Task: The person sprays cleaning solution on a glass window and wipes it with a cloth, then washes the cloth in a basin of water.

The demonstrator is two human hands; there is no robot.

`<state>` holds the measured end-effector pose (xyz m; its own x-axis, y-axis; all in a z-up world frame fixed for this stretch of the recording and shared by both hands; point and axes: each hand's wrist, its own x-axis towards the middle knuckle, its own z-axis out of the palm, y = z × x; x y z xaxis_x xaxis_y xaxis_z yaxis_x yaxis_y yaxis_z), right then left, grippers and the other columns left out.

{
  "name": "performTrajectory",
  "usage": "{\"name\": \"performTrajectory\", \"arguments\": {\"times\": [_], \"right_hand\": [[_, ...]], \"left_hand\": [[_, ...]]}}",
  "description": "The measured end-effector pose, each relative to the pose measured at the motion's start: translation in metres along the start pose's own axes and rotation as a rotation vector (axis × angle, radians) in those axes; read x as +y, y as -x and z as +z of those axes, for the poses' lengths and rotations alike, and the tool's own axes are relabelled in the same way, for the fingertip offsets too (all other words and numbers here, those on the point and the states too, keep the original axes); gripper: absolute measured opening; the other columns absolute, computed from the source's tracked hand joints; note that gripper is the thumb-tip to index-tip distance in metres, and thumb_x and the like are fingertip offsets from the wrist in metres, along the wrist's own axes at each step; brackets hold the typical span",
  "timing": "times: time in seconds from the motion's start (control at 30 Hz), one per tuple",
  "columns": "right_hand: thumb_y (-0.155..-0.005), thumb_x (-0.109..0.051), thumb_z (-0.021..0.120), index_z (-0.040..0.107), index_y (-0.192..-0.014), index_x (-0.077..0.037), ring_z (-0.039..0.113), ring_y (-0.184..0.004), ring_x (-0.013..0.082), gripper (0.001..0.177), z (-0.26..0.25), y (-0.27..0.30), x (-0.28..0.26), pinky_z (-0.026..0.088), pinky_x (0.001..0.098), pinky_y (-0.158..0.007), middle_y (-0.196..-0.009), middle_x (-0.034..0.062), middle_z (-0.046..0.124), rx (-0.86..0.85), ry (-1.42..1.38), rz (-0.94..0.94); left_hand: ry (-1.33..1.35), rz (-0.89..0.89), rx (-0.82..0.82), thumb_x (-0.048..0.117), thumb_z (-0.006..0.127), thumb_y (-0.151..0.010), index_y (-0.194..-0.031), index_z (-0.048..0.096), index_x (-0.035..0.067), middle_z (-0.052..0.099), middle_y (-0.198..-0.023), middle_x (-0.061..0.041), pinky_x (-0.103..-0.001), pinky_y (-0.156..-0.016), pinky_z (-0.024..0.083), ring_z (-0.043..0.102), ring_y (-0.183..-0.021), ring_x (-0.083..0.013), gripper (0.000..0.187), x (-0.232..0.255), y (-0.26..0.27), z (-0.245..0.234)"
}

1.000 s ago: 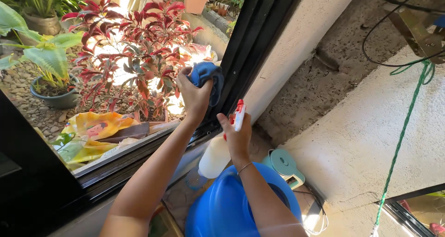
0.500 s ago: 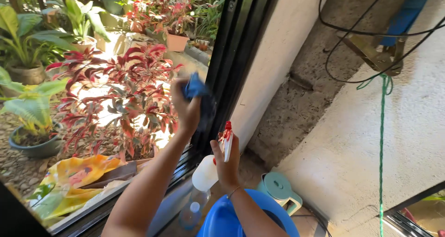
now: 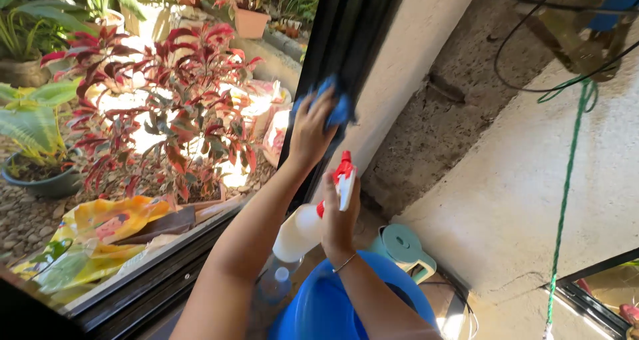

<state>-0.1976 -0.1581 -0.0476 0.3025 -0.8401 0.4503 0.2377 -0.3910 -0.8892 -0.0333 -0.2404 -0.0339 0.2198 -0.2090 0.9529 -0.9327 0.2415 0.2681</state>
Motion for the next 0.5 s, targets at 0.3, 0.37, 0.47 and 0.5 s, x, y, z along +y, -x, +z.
{"name": "performTrajectory", "arguments": {"times": [0.3,0.37,0.47,0.5], "right_hand": [[-0.098,-0.032,0.065,0.051,-0.137,0.0,0.064,-0.114,0.0227,0.052,-0.008,0.003,0.032,0.05,0.0352,-0.099,-0.127,0.014,0.064,-0.005,0.154,-0.068],[-0.098,-0.031,0.065,0.051,-0.136,0.0,0.064,-0.114,0.0234,0.052,-0.011,0.0,0.032,0.051,0.0357,-0.099,-0.126,0.0144,0.065,0.011,0.185,-0.092],[-0.098,-0.031,0.065,0.051,-0.136,0.0,0.065,-0.113,0.0244,0.051,-0.009,0.004,0.028,0.051,0.0364,-0.098,-0.126,0.0147,0.065,0.039,0.189,-0.107],[-0.098,-0.031,0.065,0.051,-0.136,0.0,0.064,-0.114,0.0249,0.051,-0.01,0.005,0.026,0.051,0.0368,-0.098,-0.126,0.0147,0.065,0.03,0.177,-0.114]], "left_hand": [[-0.022,-0.305,-0.101,-0.007,0.071,-0.073,-0.133,0.06,0.012,0.049,-0.148,-0.01,-0.048,-0.119,0.037,0.041,-0.14,-0.041,0.064,-0.024,0.126,0.024],[0.01,-0.292,-0.002,-0.008,0.071,-0.073,-0.136,0.059,0.013,0.05,-0.148,-0.01,-0.048,-0.119,0.037,0.042,-0.139,-0.041,0.067,-0.013,0.076,0.029],[0.054,-0.19,0.158,-0.006,0.071,-0.079,-0.141,0.056,0.016,0.055,-0.146,-0.009,-0.047,-0.119,0.038,0.046,-0.137,-0.0401,0.067,0.004,-0.036,0.027],[0.068,-0.115,0.247,-0.003,0.072,-0.086,-0.144,0.055,0.019,0.058,-0.146,-0.008,-0.046,-0.119,0.041,0.05,-0.136,-0.0392,0.064,0.011,-0.08,0.028]]}}
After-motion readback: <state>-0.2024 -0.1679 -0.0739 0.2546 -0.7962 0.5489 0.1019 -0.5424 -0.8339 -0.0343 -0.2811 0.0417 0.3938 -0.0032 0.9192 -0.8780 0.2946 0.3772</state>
